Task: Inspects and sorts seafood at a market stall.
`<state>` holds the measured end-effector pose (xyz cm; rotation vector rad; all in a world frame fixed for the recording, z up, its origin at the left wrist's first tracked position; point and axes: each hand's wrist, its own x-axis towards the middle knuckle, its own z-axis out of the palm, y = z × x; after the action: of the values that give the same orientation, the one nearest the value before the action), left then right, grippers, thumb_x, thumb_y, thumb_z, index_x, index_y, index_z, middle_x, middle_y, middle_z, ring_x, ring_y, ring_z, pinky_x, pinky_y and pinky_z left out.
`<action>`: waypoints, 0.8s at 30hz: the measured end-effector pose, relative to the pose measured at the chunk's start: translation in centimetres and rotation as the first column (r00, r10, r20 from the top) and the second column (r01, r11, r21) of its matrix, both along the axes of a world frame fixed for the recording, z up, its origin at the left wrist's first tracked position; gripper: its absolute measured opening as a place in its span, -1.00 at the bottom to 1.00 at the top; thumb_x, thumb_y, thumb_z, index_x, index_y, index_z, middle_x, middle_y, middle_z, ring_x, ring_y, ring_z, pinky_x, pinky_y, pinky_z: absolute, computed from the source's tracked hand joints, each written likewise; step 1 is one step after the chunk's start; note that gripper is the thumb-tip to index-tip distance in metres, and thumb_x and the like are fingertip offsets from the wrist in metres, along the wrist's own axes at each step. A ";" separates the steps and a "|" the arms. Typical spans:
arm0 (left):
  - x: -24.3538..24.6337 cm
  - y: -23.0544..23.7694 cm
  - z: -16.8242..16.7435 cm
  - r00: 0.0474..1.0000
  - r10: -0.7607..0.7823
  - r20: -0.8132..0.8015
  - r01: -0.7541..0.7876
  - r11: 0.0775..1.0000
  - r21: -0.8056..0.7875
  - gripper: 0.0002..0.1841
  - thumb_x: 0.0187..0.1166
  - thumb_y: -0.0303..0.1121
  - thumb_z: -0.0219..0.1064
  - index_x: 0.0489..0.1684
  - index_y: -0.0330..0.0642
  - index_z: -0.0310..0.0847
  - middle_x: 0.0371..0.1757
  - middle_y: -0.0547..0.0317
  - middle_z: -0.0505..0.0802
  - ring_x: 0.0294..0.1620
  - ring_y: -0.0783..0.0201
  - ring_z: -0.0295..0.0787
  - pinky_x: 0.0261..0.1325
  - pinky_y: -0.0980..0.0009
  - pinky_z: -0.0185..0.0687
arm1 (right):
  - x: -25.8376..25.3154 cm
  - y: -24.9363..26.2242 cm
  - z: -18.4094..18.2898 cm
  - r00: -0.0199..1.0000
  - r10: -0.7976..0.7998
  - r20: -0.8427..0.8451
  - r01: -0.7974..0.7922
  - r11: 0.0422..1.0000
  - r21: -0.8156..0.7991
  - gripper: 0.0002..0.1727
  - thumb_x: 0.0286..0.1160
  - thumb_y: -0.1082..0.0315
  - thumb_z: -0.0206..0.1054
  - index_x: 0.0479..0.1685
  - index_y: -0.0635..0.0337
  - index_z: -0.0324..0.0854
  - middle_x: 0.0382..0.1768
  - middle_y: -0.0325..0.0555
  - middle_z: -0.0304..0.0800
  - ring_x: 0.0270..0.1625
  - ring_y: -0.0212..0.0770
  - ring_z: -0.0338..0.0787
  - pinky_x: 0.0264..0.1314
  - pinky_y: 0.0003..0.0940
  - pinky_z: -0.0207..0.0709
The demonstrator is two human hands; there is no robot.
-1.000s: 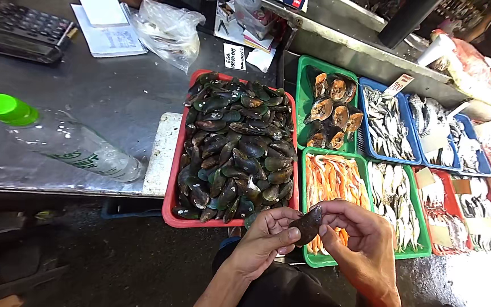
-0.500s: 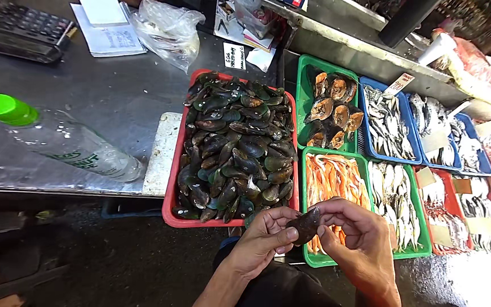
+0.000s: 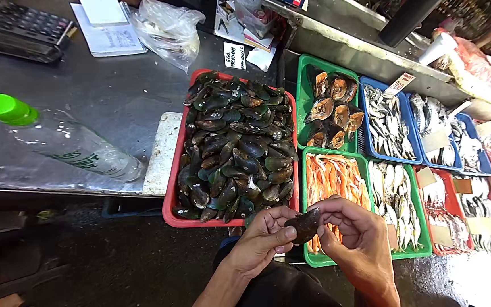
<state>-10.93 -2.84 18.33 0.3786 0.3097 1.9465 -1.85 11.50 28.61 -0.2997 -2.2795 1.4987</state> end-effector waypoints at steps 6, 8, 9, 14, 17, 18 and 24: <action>0.1 0.0 0.0 1.000 0.007 0.020 -0.007 1.000 0.011 -0.79 0.55 -0.36 0.48 0.09 -0.04 0.75 -0.13 0.32 0.89 -0.40 0.69 0.65 -0.45 0.77 0.43 | -0.1 -0.1 -0.1 1.000 -0.002 -0.009 0.002 1.000 -0.001 -0.75 0.22 0.37 0.41 -0.16 0.31 0.76 -0.23 -0.22 0.83 -0.24 -0.47 0.80 -0.16 -0.58 0.76; 0.2 0.0 0.0 1.000 0.016 0.021 -0.017 1.000 0.013 -0.79 0.55 -0.36 0.47 0.10 -0.05 0.75 -0.13 0.31 0.89 -0.40 0.69 0.65 -0.45 0.77 0.43 | -0.1 -0.1 -0.2 1.000 -0.004 -0.011 0.004 1.000 -0.005 -0.75 0.21 0.37 0.41 -0.16 0.31 0.76 -0.23 -0.21 0.83 -0.24 -0.46 0.81 -0.16 -0.57 0.76; 0.2 0.1 0.0 0.999 0.024 0.024 -0.024 1.000 0.009 -0.79 0.55 -0.36 0.47 0.09 -0.05 0.75 -0.13 0.30 0.90 -0.41 0.68 0.64 -0.45 0.77 0.43 | -0.1 -0.1 -0.2 1.000 -0.005 -0.013 0.005 1.000 -0.005 -0.74 0.21 0.37 0.41 -0.15 0.31 0.76 -0.23 -0.21 0.83 -0.24 -0.47 0.81 -0.16 -0.58 0.76; 0.3 0.1 0.0 0.998 0.046 0.033 -0.046 0.999 -0.012 -0.78 0.54 -0.38 0.48 0.10 -0.07 0.76 -0.13 0.27 0.90 -0.41 0.66 0.66 -0.43 0.75 0.46 | -0.3 -0.1 -0.4 1.000 -0.011 -0.001 0.011 1.000 0.011 -0.75 0.23 0.38 0.36 -0.16 0.32 0.76 -0.24 -0.23 0.83 -0.24 -0.50 0.79 -0.16 -0.61 0.73; 0.2 0.0 0.1 0.999 0.033 0.033 -0.033 0.999 -0.021 -0.79 0.55 -0.36 0.48 0.08 -0.07 0.76 -0.14 0.27 0.89 -0.41 0.66 0.66 -0.43 0.75 0.47 | -0.2 0.6 -0.4 0.998 0.057 0.018 -0.057 0.998 -0.005 -0.74 0.41 0.38 0.29 -0.06 0.37 0.75 -0.18 -0.19 0.87 -0.18 -0.47 0.84 -0.08 -0.56 0.79; 0.1 -0.1 0.1 0.999 0.030 0.038 -0.029 0.999 -0.019 -0.79 0.55 -0.35 0.48 0.08 -0.08 0.76 -0.14 0.27 0.89 -0.41 0.65 0.66 -0.43 0.75 0.47 | 0.0 0.9 -0.4 0.995 0.096 0.027 -0.095 0.995 -0.034 -0.69 0.49 0.33 0.29 0.02 0.40 0.74 -0.13 -0.16 0.88 -0.14 -0.44 0.86 -0.03 -0.53 0.81; -0.5 -0.8 0.0 0.994 0.072 0.080 -0.066 0.995 -0.074 -0.76 0.50 -0.32 0.52 0.06 -0.13 0.78 -0.15 0.20 0.89 -0.39 0.58 0.72 -0.35 0.71 0.59 | 0.7 1.2 -0.9 0.998 0.050 0.032 -0.047 0.995 -0.091 -0.67 0.60 0.24 0.29 0.06 0.33 0.76 -0.19 -0.17 0.91 -0.23 -0.37 0.87 -0.15 -0.48 0.81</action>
<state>-11.41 -3.61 18.35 0.2427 0.3412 2.0072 -1.19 12.67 27.68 -0.2997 -2.2649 1.6363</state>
